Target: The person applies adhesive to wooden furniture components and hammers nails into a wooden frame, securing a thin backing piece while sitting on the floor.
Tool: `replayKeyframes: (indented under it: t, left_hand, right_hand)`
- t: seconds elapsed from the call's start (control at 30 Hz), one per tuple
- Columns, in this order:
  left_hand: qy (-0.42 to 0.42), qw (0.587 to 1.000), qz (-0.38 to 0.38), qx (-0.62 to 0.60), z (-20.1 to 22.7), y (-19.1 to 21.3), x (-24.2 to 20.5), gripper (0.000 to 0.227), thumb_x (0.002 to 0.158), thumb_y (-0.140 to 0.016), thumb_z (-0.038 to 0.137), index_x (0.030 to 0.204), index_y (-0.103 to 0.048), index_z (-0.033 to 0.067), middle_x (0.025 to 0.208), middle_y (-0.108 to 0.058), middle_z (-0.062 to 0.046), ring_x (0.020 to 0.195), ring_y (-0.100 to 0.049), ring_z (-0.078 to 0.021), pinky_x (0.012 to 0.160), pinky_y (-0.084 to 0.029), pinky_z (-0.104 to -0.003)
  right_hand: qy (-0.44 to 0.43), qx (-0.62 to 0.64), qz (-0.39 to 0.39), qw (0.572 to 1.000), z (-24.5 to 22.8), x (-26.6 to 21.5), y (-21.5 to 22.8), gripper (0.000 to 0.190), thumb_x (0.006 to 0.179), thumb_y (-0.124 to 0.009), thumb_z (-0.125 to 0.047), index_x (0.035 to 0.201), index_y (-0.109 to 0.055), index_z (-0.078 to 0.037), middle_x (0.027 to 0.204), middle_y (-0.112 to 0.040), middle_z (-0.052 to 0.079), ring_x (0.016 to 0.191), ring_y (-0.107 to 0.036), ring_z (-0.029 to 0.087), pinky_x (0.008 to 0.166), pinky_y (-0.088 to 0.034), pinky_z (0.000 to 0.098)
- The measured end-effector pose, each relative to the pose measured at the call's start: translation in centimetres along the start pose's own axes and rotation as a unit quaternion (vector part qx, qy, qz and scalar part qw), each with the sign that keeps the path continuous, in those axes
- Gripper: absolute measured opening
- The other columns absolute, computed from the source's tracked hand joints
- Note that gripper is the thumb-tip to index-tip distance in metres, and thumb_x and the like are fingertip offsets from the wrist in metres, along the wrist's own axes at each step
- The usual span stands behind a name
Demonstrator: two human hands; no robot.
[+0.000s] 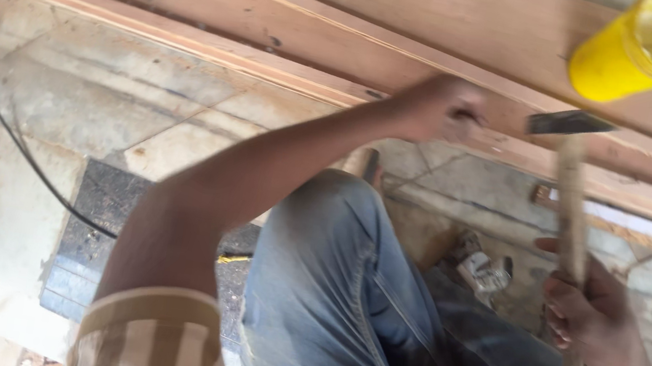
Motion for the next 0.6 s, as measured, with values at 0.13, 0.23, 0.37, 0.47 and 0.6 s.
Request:
replayKeyframes:
  t: [0.13,0.23,0.37,0.47,0.6]
  left_hand:
    - [0.120,0.962,0.243,0.026,-2.6,13.6,-13.8,0.011,0.098,-0.074,0.014,0.096,-0.071,0.0030,0.088,-0.069,-0.007,0.083,-0.064,-0.0167,0.077,-0.053,-0.033]
    - [0.138,0.896,0.375,0.195,-3.0,20.0,-23.6,0.010,0.090,-0.078,0.010,0.098,-0.077,0.0060,0.101,-0.074,-0.010,0.098,-0.068,-0.0275,0.087,-0.055,-0.040]
    - [0.139,0.832,0.461,0.274,-4.2,24.4,-29.8,0.011,0.094,-0.075,0.006,0.104,-0.077,0.0089,0.102,-0.076,-0.008,0.105,-0.068,-0.0299,0.094,-0.055,-0.043]
    - [0.154,0.834,0.473,0.239,-6.4,27.0,-30.6,0.009,0.090,-0.076,0.006,0.099,-0.075,0.0087,0.099,-0.073,-0.009,0.104,-0.066,-0.0297,0.087,-0.056,-0.042]
    - [0.139,0.842,0.458,0.250,-7.4,27.8,-30.8,0.005,0.090,-0.077,0.007,0.093,-0.075,0.0101,0.093,-0.074,-0.004,0.106,-0.063,-0.0268,0.093,-0.050,-0.043]
  right_hand:
    - [-0.030,-0.176,-0.043,0.983,-3.3,4.2,-6.1,0.038,0.095,-0.059,-0.018,0.132,-0.060,-0.009,0.060,-0.044,0.000,0.045,-0.040,0.013,0.040,-0.034,0.0310]
    - [-0.035,-0.241,-0.098,0.965,-6.0,8.3,-11.8,0.028,0.096,-0.061,-0.020,0.120,-0.064,-0.005,0.062,-0.045,0.000,0.047,-0.042,0.012,0.041,-0.037,0.0310]
    - [0.052,-0.262,-0.168,0.949,-10.8,13.0,-21.1,0.026,0.094,-0.057,-0.016,0.117,-0.063,-0.005,0.062,-0.049,0.002,0.049,-0.046,0.011,0.043,-0.041,0.0293]
    - [0.087,-0.261,-0.198,0.941,-13.1,15.3,-27.3,0.024,0.095,-0.054,-0.014,0.116,-0.061,-0.004,0.065,-0.051,0.002,0.051,-0.049,0.010,0.044,-0.044,0.0286]
    - [0.123,-0.249,-0.216,0.936,-14.5,16.5,-32.9,0.018,0.098,-0.051,-0.015,0.110,-0.058,-0.003,0.068,-0.054,0.002,0.051,-0.049,0.009,0.045,-0.044,0.0279]
Point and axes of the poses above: each hand's wrist, its own x-axis towards the middle knuckle, its own y-axis out of the back of the hand, z = x × y, the point moved 9 cm from there along x, towards the middle knuckle
